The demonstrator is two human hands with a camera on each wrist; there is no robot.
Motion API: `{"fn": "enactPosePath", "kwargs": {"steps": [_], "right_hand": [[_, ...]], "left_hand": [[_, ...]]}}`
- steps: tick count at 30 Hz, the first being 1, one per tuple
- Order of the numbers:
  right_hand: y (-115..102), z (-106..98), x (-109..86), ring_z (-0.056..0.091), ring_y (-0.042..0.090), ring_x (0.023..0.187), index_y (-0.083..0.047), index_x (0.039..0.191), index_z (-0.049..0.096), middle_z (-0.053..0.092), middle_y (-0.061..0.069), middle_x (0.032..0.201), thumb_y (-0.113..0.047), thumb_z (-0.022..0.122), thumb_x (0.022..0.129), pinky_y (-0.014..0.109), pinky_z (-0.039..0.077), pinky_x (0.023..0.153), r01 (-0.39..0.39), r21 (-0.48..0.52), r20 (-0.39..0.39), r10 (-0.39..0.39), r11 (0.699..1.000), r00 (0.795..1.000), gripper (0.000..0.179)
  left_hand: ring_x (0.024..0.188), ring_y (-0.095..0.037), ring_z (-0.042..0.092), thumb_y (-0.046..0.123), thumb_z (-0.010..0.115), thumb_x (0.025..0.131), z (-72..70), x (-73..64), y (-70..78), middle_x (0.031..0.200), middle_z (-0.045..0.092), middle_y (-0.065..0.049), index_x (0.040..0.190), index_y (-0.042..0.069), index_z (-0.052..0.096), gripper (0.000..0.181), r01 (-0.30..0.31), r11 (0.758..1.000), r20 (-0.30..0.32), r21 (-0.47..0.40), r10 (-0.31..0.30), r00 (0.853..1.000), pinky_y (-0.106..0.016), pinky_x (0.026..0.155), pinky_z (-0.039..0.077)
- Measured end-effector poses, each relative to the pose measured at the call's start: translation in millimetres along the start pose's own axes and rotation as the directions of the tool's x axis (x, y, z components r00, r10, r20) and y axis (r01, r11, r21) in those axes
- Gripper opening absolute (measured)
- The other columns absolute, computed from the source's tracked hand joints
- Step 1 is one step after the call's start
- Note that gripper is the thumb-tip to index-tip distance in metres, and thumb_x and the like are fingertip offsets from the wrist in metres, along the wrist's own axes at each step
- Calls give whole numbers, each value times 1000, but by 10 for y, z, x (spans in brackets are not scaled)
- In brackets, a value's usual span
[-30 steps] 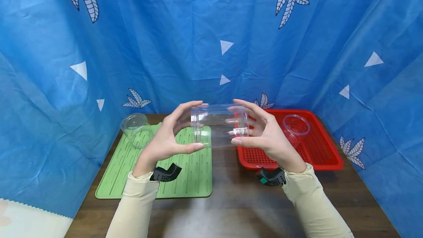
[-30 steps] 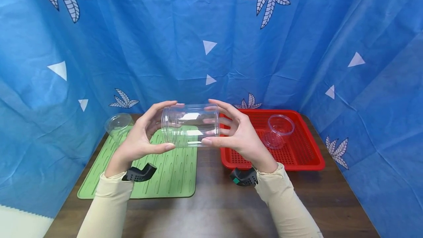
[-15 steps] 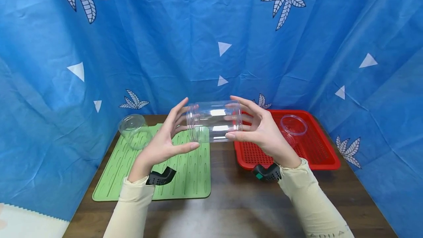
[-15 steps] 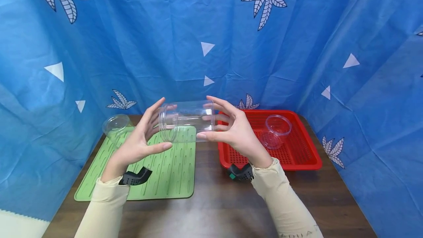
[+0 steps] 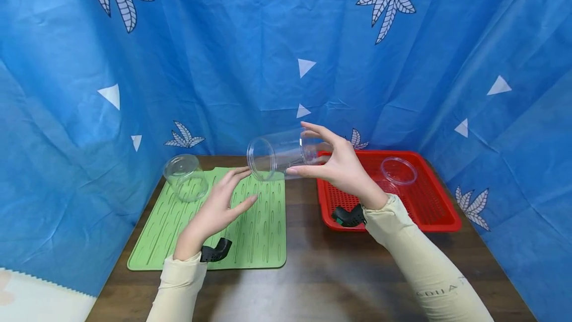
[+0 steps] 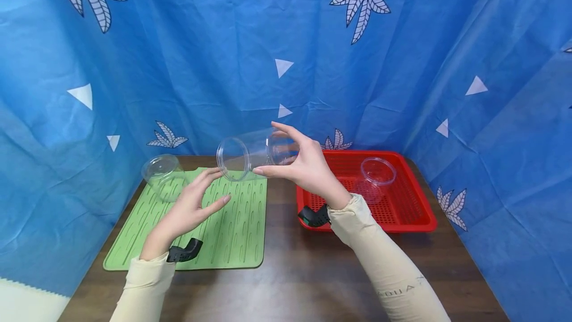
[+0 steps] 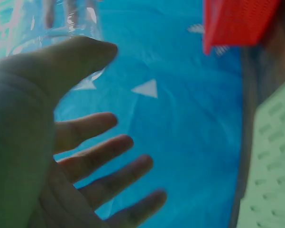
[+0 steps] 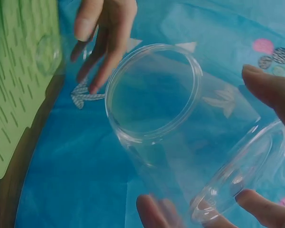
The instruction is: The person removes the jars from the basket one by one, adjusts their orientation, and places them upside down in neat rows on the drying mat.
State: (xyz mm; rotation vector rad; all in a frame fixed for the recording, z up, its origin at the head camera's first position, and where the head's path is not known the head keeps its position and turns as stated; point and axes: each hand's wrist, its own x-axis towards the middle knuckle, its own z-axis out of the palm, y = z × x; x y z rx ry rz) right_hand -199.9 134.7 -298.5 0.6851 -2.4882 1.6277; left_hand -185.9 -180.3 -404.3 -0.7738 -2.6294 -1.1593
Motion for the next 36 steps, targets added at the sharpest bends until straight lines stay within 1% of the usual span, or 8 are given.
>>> {"fn": "enactPosePath", "kwargs": {"steps": [3,9,13,19,24,29,33,36], "right_hand": [[30,74,75,72,23,118,-34,164,52,62,-1,150,-33,100,82,41,67,88,10,-25,8,-10,1000,1000,94],[74,189,211,71,23,117,-24,164,51,64,-2,147,-35,102,80,39,67,85,22,-75,-8,-23,997,1000,99],[110,265,307,70,25,118,-19,163,52,64,1,146,-36,102,80,38,67,85,27,-116,-4,-28,993,1000,98],[142,374,472,68,27,121,-17,163,52,60,3,155,-37,101,81,40,65,81,24,-194,37,-17,981,999,97],[130,468,623,68,31,122,-15,163,51,57,4,160,-37,102,80,45,62,91,36,-269,72,-17,962,997,100],[163,614,762,67,32,122,-12,163,50,57,6,161,-36,102,80,46,58,99,60,-307,106,-28,950,994,101],[238,750,848,60,32,135,-10,163,50,56,8,162,-35,102,80,48,54,107,74,-330,132,-32,941,991,101],[299,840,893,50,31,148,-9,164,49,54,7,164,-33,102,81,49,49,115,66,-332,145,-18,941,989,102]], "left_hand": [[149,-47,47,25,77,105,37,-115,-59,164,47,-23,156,-2,54,63,18,998,-8,54,-18,1000,-68,119,41],[148,-50,46,24,77,105,62,-335,-146,163,46,-26,155,-4,55,61,93,987,-40,134,-88,995,-72,118,39],[145,-53,48,22,78,104,64,-470,-238,158,50,-30,151,-8,58,60,170,954,-93,246,-151,984,-74,116,39],[139,-60,49,24,76,104,59,-750,-479,154,50,-38,146,-14,59,59,312,869,-160,385,-270,949,-75,112,41],[138,-62,48,24,77,103,60,-1081,-667,154,47,-42,147,-14,57,61,369,846,-168,386,-329,929,-77,108,43],[141,-65,41,26,74,106,26,-1371,-832,158,37,-46,150,-16,51,65,435,828,-153,352,-408,900,-77,108,42],[144,-67,34,28,71,108,-17,-1530,-945,162,27,-47,153,-19,44,71,488,801,-134,347,-472,871,-78,110,39],[148,-68,25,32,69,109,-36,-1607,-1009,165,21,-47,156,-18,40,75,514,781,-117,355,-509,853,-79,117,31]]}}
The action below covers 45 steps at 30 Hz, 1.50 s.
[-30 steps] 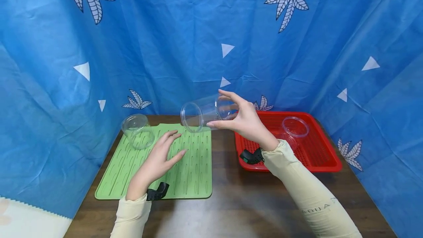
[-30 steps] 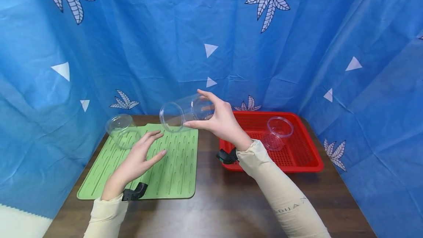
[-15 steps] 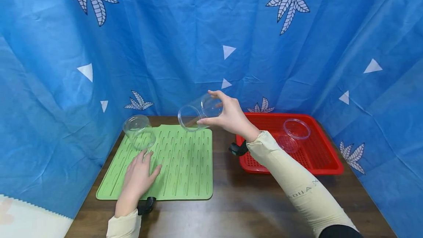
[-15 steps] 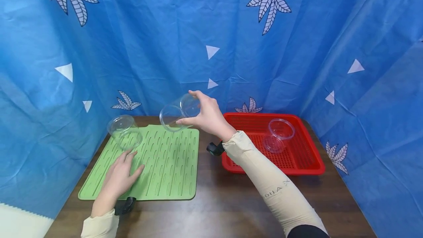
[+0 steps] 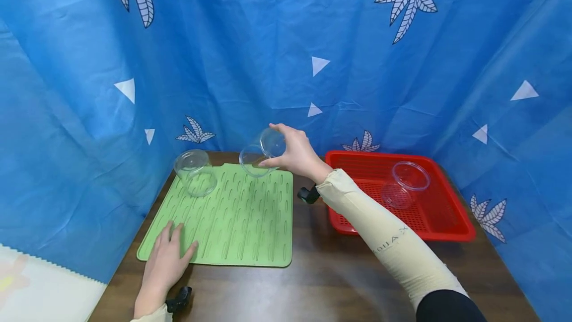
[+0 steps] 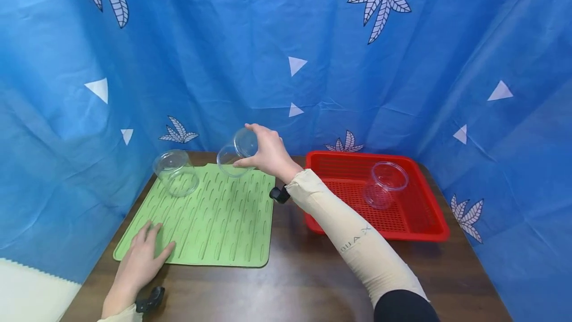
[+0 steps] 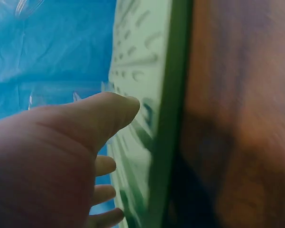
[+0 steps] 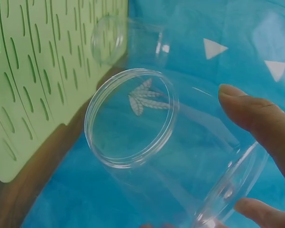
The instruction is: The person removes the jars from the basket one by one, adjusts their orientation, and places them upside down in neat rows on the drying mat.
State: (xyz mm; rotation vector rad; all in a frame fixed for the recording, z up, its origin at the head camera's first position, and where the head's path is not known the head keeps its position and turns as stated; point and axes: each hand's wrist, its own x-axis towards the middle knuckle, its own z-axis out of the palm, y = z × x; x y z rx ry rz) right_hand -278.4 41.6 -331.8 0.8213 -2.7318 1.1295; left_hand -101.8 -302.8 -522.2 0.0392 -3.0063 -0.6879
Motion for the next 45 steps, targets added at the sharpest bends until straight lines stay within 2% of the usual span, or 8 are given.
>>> {"fn": "enactPosePath", "kwargs": {"steps": [5,9,15,20,24,29,36,45], "right_hand": [[12,123,116,46,32,154,-6,165,49,52,11,165,-31,101,81,46,43,123,11,-33,24,-10,999,1000,102],[-51,245,247,45,34,154,-6,165,47,51,14,165,-31,102,81,46,41,125,18,-88,62,-12,996,998,104],[-159,485,412,45,39,154,-8,165,49,52,17,165,-35,103,79,53,38,127,16,-202,135,12,979,991,105],[-230,722,534,51,33,150,-8,162,53,58,9,161,-34,102,79,45,45,122,52,-276,197,4,960,980,100],[-247,879,614,61,28,138,-7,160,56,63,10,155,-32,104,77,36,52,112,70,-312,213,-2,947,977,99],[-220,993,666,65,28,132,-6,157,59,68,10,148,-33,105,75,34,55,107,53,-323,218,19,945,976,98],[-134,1149,692,63,29,137,-7,157,60,63,6,156,-32,104,77,31,55,108,-34,-279,231,101,960,968,95],[-115,1335,760,66,30,133,-2,159,55,67,13,150,-36,103,78,33,55,109,41,-339,282,60,940,957,100]], "left_hand": [[151,-70,15,39,66,110,20,-11,-63,166,16,-48,159,-17,36,80,31,999,23,9,-31,999,-83,120,17],[151,-71,12,41,64,110,24,-17,-77,166,15,-48,160,-16,36,80,46,999,21,15,-46,999,-86,117,15],[153,-70,9,45,60,112,12,-20,-92,167,12,-47,161,-15,35,82,61,998,30,15,-62,998,-86,118,12],[153,-69,9,47,58,113,21,-37,-128,167,11,-48,162,-16,34,83,71,997,35,27,-72,997,-87,117,13],[153,-70,10,47,59,112,32,-28,-145,167,11,-49,161,-15,34,83,69,997,33,26,-70,997,-87,117,13],[153,-70,11,46,60,112,38,-8,-145,166,12,-50,161,-16,35,83,70,997,44,21,-71,997,-87,117,14],[152,-71,11,47,60,112,35,-18,-147,166,11,-50,162,-16,34,84,82,997,78,10,-83,994,-86,117,14],[152,-71,12,46,64,110,22,-44,-162,166,13,-50,161,-16,36,84,88,995,78,43,-92,993,-86,117,15]]}}
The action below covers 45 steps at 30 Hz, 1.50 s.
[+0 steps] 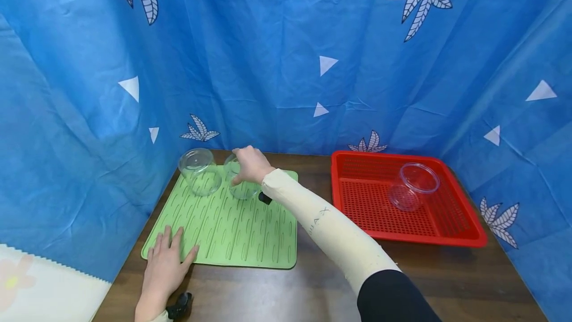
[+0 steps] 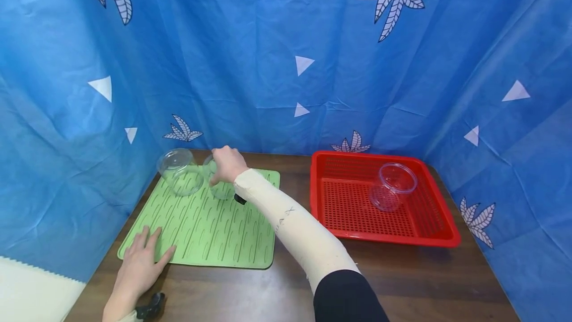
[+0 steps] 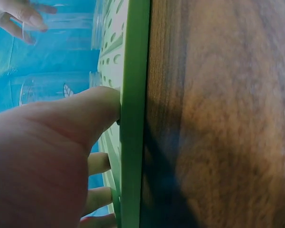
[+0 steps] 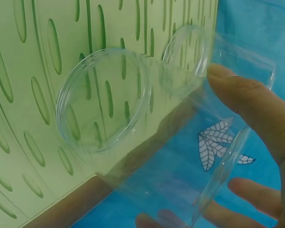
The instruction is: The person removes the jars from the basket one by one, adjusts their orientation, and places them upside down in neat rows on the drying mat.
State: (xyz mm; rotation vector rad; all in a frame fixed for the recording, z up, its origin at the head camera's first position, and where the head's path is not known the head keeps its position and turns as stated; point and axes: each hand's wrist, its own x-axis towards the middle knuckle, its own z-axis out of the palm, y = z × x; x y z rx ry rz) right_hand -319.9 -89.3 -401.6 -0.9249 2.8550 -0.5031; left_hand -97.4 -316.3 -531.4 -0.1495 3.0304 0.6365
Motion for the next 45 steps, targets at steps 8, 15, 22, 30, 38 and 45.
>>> {"fn": "enactPosePath", "kwargs": {"steps": [8,15,22,30,38,45], "right_hand": [[-34,-18,-10,65,30,134,-1,157,56,65,14,151,-39,102,79,32,55,109,-3,-46,20,4,999,1000,98],[-34,5,-15,62,32,137,-3,159,55,64,14,152,-47,100,81,36,53,112,-13,-103,16,14,995,1000,100],[-16,36,-30,59,35,139,-8,166,47,56,13,160,-50,98,82,39,52,113,-55,-111,9,57,992,998,107],[27,-33,-81,55,32,143,-8,171,35,48,13,165,-62,97,77,39,55,108,-61,-113,-6,61,992,998,125],[28,-287,-216,51,32,147,-8,173,30,44,14,169,-60,99,75,40,51,115,-38,-40,-41,36,998,998,130],[78,-514,-355,50,32,148,-13,171,37,47,14,166,-48,99,80,45,50,117,-8,81,-130,19,997,991,115]], "left_hand": [[151,-71,14,45,64,110,-25,12,10,165,14,-51,160,-16,37,83,-7,1000,-4,1,7,1000,-87,116,17],[152,-71,11,46,63,111,-28,11,21,166,12,-50,161,-16,34,84,7,1000,22,-1,-7,1000,-86,118,16],[152,-71,12,45,64,111,-3,-5,15,165,12,-51,161,-16,35,85,1,1000,15,-11,-1,1000,-86,117,15],[152,-71,12,45,64,110,6,5,8,165,13,-51,161,-16,35,85,-6,1000,8,-15,7,1000,-87,117,15],[152,-71,10,48,62,111,14,24,-7,166,11,-51,162,-16,33,87,-1,1000,29,-24,2,1000,-86,117,14],[152,-71,10,47,63,111,13,27,-9,166,11,-51,161,-17,33,87,-10,999,22,-35,11,1000,-86,117,14]]}}
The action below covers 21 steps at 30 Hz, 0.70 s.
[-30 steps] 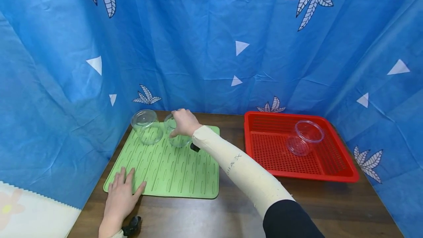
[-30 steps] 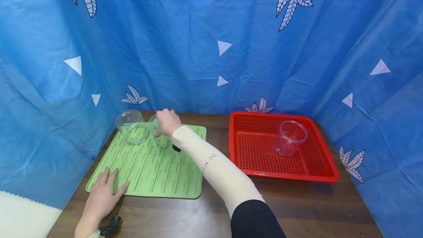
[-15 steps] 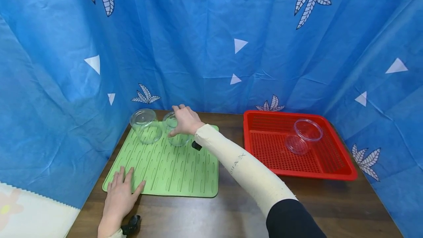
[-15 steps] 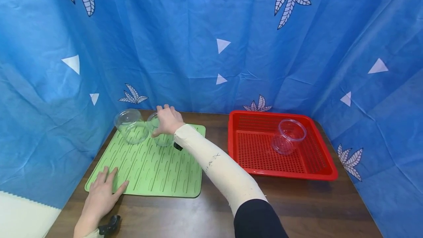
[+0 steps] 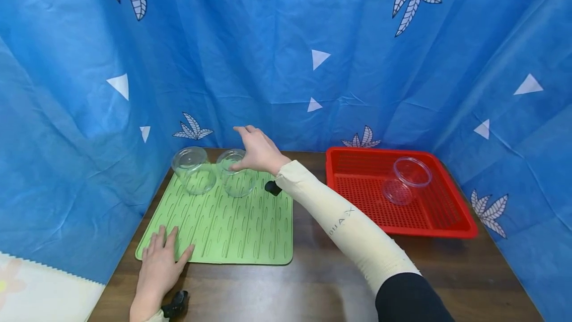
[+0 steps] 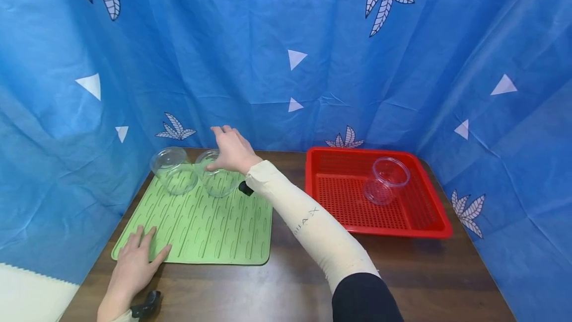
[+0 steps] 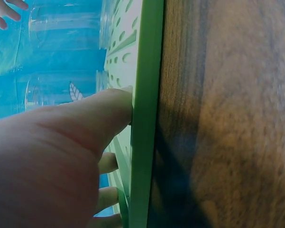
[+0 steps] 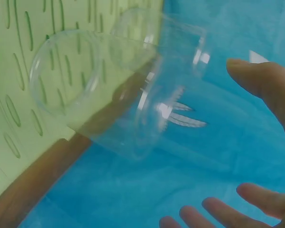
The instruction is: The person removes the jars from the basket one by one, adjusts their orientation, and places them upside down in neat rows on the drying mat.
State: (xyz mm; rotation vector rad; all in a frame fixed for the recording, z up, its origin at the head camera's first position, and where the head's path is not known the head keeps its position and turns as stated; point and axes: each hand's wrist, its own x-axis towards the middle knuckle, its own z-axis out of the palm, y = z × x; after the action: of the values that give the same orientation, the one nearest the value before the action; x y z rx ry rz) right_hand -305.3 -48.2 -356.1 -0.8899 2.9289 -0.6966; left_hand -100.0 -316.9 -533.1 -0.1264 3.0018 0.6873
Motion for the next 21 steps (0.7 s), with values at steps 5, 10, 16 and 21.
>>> {"fn": "enactPosePath", "kwargs": {"steps": [5,10,16,21], "right_hand": [[72,-180,-72,47,34,152,-14,170,38,45,13,168,-47,98,83,48,45,121,6,76,-51,-2,997,999,111],[199,-359,-160,41,35,156,-13,167,45,47,11,168,-42,97,84,51,38,126,20,170,-158,7,985,987,102],[424,-604,-302,42,32,153,-13,163,51,53,7,163,-45,95,86,50,37,125,14,232,-290,55,973,955,95],[658,-819,-459,52,30,142,-13,162,53,59,9,155,-44,95,86,50,43,118,-22,313,-367,142,949,919,92]], "left_hand": [[152,-71,10,47,63,111,-11,16,13,166,10,-51,161,-17,32,87,6,1000,10,1,-6,1000,-86,117,14],[152,-71,10,46,62,112,-17,40,19,166,10,-50,161,-17,32,86,0,1000,10,7,0,1000,-86,117,14],[151,-72,10,45,63,112,-16,48,20,166,10,-51,161,-18,33,85,-1,1000,15,12,1,1000,-86,117,15],[151,-72,10,46,62,112,-21,51,9,166,10,-51,161,-18,33,86,2,1000,21,14,-2,1000,-86,117,15]]}}
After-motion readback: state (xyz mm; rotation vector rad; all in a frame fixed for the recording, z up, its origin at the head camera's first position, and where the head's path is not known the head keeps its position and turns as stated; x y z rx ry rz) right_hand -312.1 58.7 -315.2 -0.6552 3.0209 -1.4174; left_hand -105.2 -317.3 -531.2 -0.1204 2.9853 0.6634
